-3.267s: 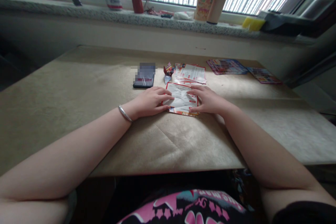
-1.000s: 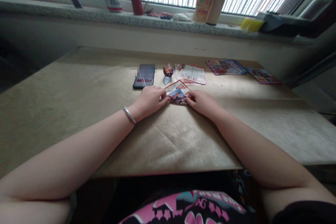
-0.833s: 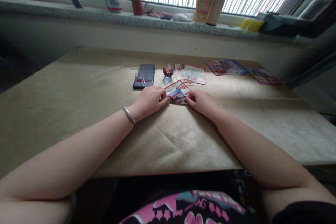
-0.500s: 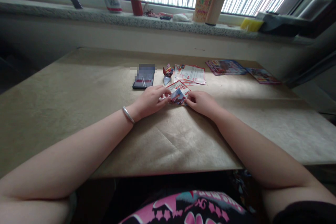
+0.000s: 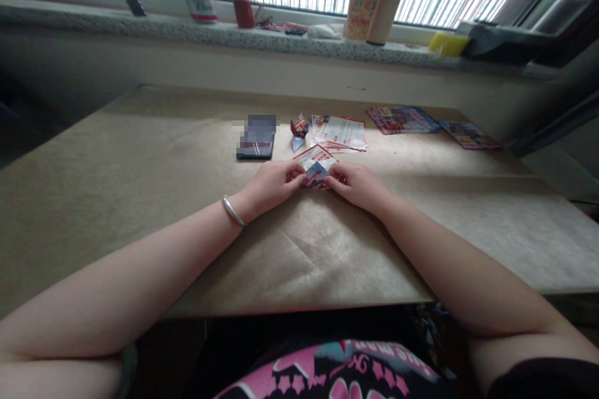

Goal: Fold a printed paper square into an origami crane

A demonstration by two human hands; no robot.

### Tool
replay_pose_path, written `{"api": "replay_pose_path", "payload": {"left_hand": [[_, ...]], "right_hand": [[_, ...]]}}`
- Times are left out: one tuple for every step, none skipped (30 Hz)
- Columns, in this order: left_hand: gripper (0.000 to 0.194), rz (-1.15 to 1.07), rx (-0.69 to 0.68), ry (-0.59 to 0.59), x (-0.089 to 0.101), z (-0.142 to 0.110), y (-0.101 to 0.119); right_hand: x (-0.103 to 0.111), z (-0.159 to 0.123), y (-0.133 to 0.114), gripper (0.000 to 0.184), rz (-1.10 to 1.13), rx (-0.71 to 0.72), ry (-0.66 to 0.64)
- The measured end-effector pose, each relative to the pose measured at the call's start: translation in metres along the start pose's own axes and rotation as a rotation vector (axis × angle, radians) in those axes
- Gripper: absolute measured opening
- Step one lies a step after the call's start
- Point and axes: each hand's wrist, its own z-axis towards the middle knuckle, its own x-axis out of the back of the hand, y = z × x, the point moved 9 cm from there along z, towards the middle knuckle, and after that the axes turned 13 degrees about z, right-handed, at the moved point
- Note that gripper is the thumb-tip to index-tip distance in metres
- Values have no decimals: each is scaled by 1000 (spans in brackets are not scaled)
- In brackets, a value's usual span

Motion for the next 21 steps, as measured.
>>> {"api": "replay_pose_path", "payload": {"left_hand": [[22, 23, -13, -7, 0, 0, 1], [23, 42, -20, -11, -1, 0, 2], [23, 53, -23, -13, -1, 1, 2], [23, 59, -26, -15, -2, 1, 2], [23, 60, -25, -15, -2, 1, 2], [23, 61, -22, -13, -2, 1, 2], [22, 61, -17, -13, -3, 1, 1], [21, 61, -11, -12, -3, 1, 1], [19, 59, -4, -11, -3, 1, 0], [18, 56, 2, -11, -3, 1, -1], [17, 52, 5, -15, -4, 1, -1], [16, 50, 6, -20, -4, 2, -2], [16, 54, 6, -26, -5, 2, -3], [17, 63, 4, -29, -6, 2, -3], [17, 75, -1, -29, -6, 2, -3], [17, 88, -6, -26, -6, 2, -3], [18, 99, -13, -23, -6, 3, -3], [18, 108, -21, -23, -6, 3, -2], [18, 112, -30, -22, -6, 3, -1], [19, 113, -37, -21, -6, 3, 0], [19, 113, -43, -19, -6, 3, 0]], "right_hand": [[-1, 0, 1, 22, 3, -12, -3], [-1, 1, 3, 23, -1, -28, -7], [-2, 1, 6, 25, -11, -48, -12], [-3, 2, 9, 26, -26, -70, -18], [-4, 2, 12, 27, -42, -94, -25], [-4, 3, 15, 28, -56, -116, -31], [-5, 3, 17, 29, -71, -135, -34], [-5, 3, 19, 29, -85, -152, -35], [-4, 3, 20, 29, -97, -165, -32], [-4, 3, 20, 29, -107, -175, -28], [-3, 3, 20, 29, -115, -182, -22], [-2, 3, 19, 29, -121, -188, -17], [-2, 3, 19, 28, -124, -191, -13], [-1, 3, 18, 28, -125, -194, -10], [-1, 3, 18, 28, -125, -196, -8], [-1, 3, 18, 28, -124, -200, -9], [-1, 4, 19, 28, -123, -204, -10], [-1, 4, 19, 28, -122, -206, -10], [-2, 4, 20, 28, -121, -206, -9], [-2, 4, 21, 28, -120, -203, -7], [-2, 4, 21, 28, -118, -198, -5]]}}
